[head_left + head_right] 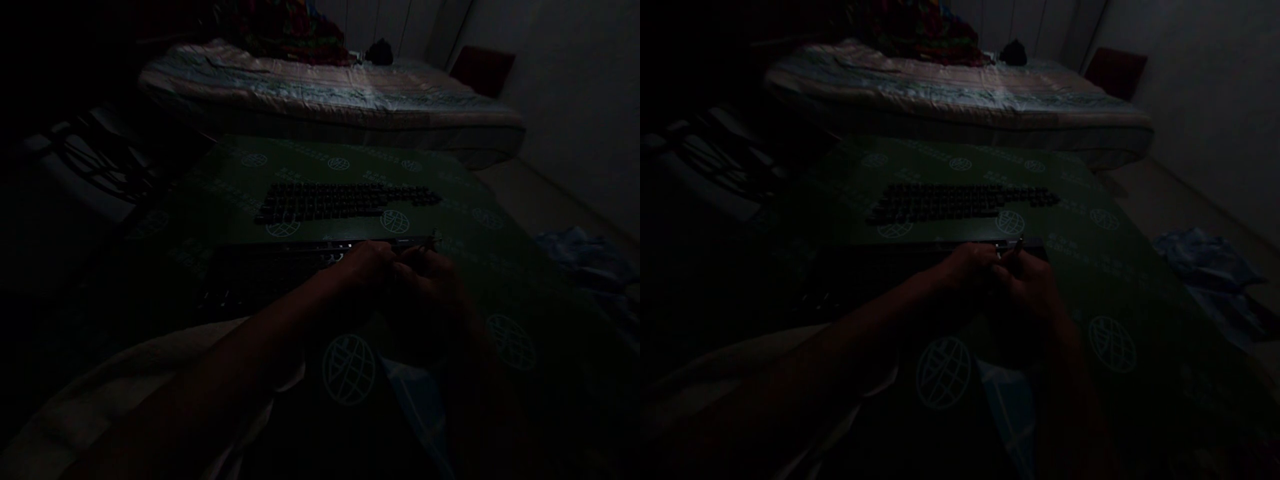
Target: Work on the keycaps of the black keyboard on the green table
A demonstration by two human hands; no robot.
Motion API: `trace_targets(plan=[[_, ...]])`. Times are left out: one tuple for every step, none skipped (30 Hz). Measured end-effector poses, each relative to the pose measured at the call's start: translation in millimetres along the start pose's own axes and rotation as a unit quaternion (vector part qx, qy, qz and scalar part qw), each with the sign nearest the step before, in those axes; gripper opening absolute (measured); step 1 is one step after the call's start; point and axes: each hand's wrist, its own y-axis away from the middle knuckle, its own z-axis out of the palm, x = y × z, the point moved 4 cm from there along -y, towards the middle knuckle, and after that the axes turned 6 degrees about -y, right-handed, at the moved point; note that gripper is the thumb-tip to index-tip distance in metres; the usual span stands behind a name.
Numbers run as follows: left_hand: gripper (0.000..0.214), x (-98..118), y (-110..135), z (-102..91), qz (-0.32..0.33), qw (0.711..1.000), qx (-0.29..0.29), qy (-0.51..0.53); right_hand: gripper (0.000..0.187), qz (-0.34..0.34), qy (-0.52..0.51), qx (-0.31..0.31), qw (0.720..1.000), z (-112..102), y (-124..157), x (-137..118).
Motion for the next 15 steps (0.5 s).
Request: trace_targets(plan=[[0.019, 0, 3, -0.8, -0.002, 1.000, 0.001, -0.009, 0.024, 0.003, 0.015, 0.003, 1.000, 0, 0, 1], [0.019, 0, 5, -1.9, -0.002, 1.000, 0.003, -0.017, 0.025, 0.004, 0.030, 0.007, 1.000, 1, -1, 3], [0.019, -1, 8, -3.5, -0.006, 1.000, 0.007, -0.022, 0.027, 0.004, 0.044, 0.014, 0.999, 2, -2, 4], [0.019, -2, 10, -5.0, -0.011, 1.000, 0.011, -0.025, 0.028, 0.002, 0.057, 0.024, 0.998, 3, -4, 5], [0.019, -3, 13, -6.1, -0.015, 0.999, 0.015, -0.026, 0.030, -0.002, 0.069, 0.036, 0.997, 4, -5, 6], [0.018, -4, 15, -6.9, -0.017, 0.999, 0.016, -0.024, 0.032, -0.007, 0.078, 0.050, 0.996, 6, -7, 7], [0.018, -5, 17, -7.2, -0.020, 0.999, 0.018, -0.021, 0.034, -0.011, 0.084, 0.065, 0.994, 7, -9, 8], [0.018, -6, 18, -7.3, -0.024, 0.999, 0.021, -0.016, 0.036, -0.016, 0.086, 0.076, 0.993, 9, -11, 9], [0.018, -6, 19, -6.9, -0.025, 0.999, 0.022, -0.011, 0.038, -0.019, 0.086, 0.083, 0.993, 10, -13, 9], [0.017, -7, 20, -6.3, -0.029, 0.999, 0.022, -0.007, 0.039, -0.021, 0.084, 0.085, 0.993, 12, -14, 9], [0.016, -7, 21, -5.4, -0.036, 0.999, 0.022, -0.002, 0.040, -0.022, 0.082, 0.087, 0.993, 12, -15, 8], [0.017, -7, 21, -4.6, -0.046, 0.999, 0.023, 0.003, 0.040, -0.021, 0.079, 0.089, 0.993, 13, -16, 8], [0.019, -6, 21, -3.7, -0.055, 0.998, 0.026, 0.007, 0.040, -0.019, 0.073, 0.090, 0.993, 13, -16, 8], [0.022, -5, 22, -2.7, -0.060, 0.998, 0.029, 0.011, 0.040, -0.014, 0.064, 0.093, 0.994, 13, -16, 8], [0.025, -4, 22, -1.9, -0.063, 0.997, 0.033, 0.014, 0.039, -0.007, 0.051, 0.097, 0.994, 13, -16, 8]])
